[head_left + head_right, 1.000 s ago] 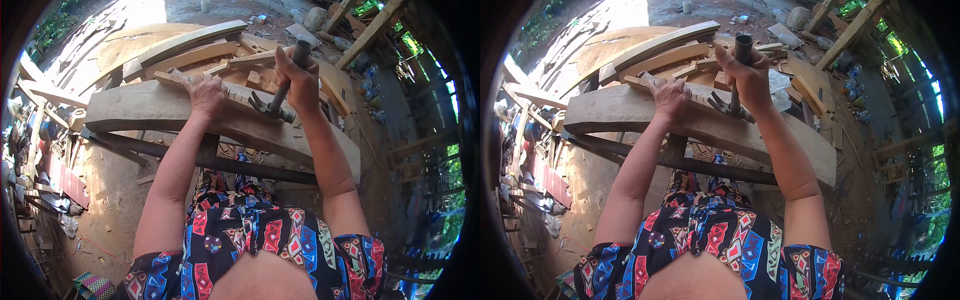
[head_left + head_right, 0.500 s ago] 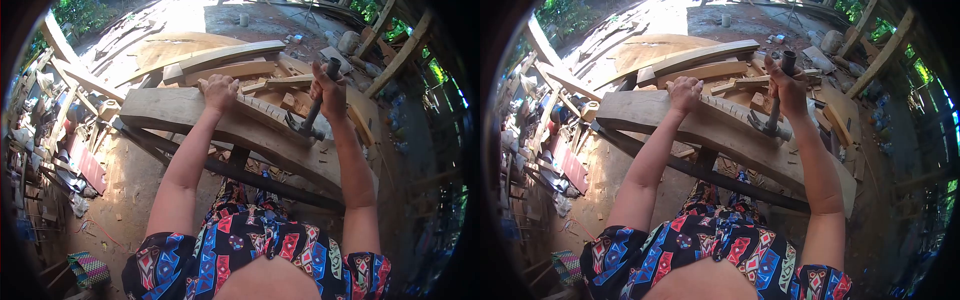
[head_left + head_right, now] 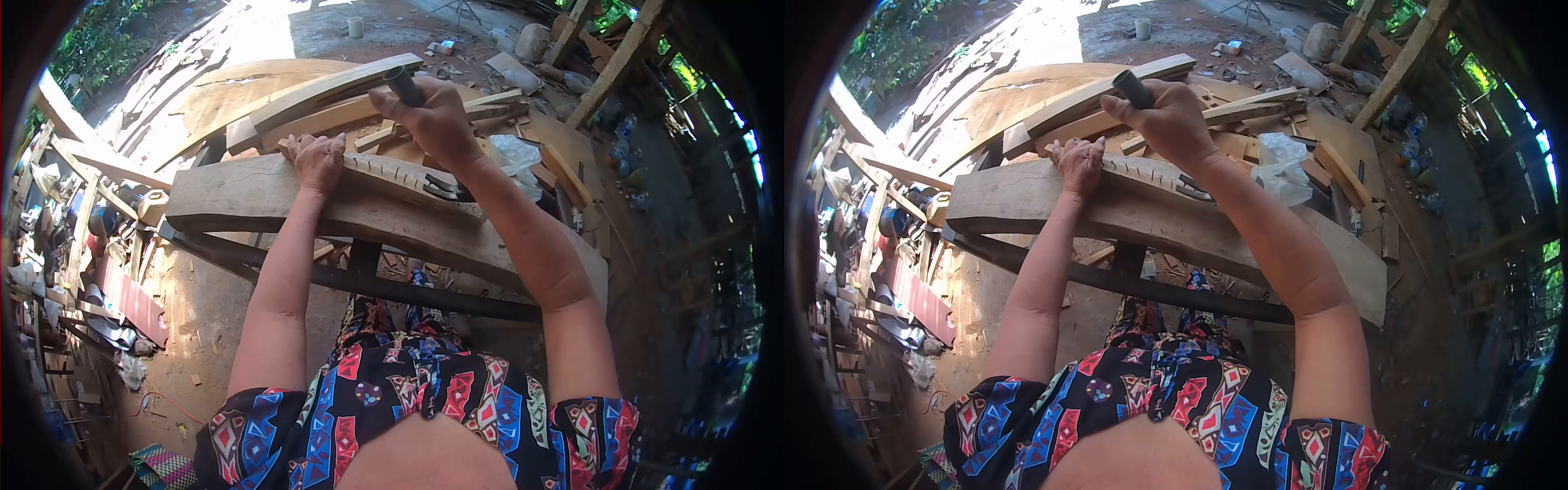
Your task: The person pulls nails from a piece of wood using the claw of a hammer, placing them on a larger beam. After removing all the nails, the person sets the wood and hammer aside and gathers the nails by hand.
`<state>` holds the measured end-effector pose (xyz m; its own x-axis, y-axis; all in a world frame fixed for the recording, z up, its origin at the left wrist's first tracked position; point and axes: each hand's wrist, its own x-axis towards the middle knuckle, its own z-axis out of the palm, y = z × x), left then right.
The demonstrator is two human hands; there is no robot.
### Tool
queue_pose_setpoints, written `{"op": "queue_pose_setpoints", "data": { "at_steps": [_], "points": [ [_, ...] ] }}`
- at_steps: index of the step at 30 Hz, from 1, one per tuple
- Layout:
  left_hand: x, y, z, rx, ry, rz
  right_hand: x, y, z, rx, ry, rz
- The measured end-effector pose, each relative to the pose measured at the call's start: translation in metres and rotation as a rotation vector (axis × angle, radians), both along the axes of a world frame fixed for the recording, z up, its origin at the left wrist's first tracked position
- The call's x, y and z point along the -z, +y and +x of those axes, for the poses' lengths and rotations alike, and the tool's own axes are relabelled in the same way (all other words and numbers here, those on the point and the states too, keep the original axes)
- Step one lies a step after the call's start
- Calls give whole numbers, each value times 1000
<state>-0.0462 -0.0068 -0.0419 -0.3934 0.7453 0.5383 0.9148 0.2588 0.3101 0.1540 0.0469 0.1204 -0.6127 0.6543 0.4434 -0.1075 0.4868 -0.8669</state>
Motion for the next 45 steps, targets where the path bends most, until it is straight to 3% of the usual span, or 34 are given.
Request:
{"op": "queue_pose_setpoints", "data": {
  "at_steps": [5, 8, 9, 11, 15, 17, 18, 20, 21, 23, 26, 27, 30, 35, 39, 43, 45],
  "points": [
    [13, 9, -7, 23, 99, 121, 4, -3, -2, 59, -57, 143],
    [9, 6, -4, 65, 109, 119, 0, 3, 55, -22, 121, -142],
    [8, 5, -6, 86, 101, 128, 5, 17, 82, -225, 250, -380],
    [11, 2, -9, 63, 117, 127, 10, 4, 81, -128, 166, -242],
    [13, 8, -5, 49, 152, 153, 4, 2, 70, -86, 209, -345],
    [11, 8, -1, 59, 153, 165, 1, -7, 53, -8, 59, -164],
    [6, 6, 1, 56, 117, 138, 6, -11, 39, -3, 64, -164],
    [4, 4, 3, 57, 80, 104, 20, -19, 15, -4, 41, 188],
    [5, 5, 2, 62, 84, 125, 16, -20, 18, 0, 41, 186],
    [7, 7, 0, 72, 86, 145, 5, -23, 25, -40, 101, -27],
    [10, 8, 1, 18, 97, 65, 9, -12, 57, -88, 162, -73],
    [10, 6, 1, 46, 92, 108, 8, -7, 83, -136, 220, -240],
    [13, 1, -3, 68, 99, 170, 13, -7, 87, -221, 245, -257],
    [10, 6, 7, 51, 69, 185, 4, 12, 70, -117, 192, -329],
    [11, 4, 6, 32, 82, 178, 3, -6, 27, 71, 32, 7],
    [9, 4, 10, 4, 111, 220, 15, -2, 3, 109, 62, -11],
    [8, 3, 8, 22, 117, 247, 22, -8, -5, 139, 40, 163]
  ]
}}
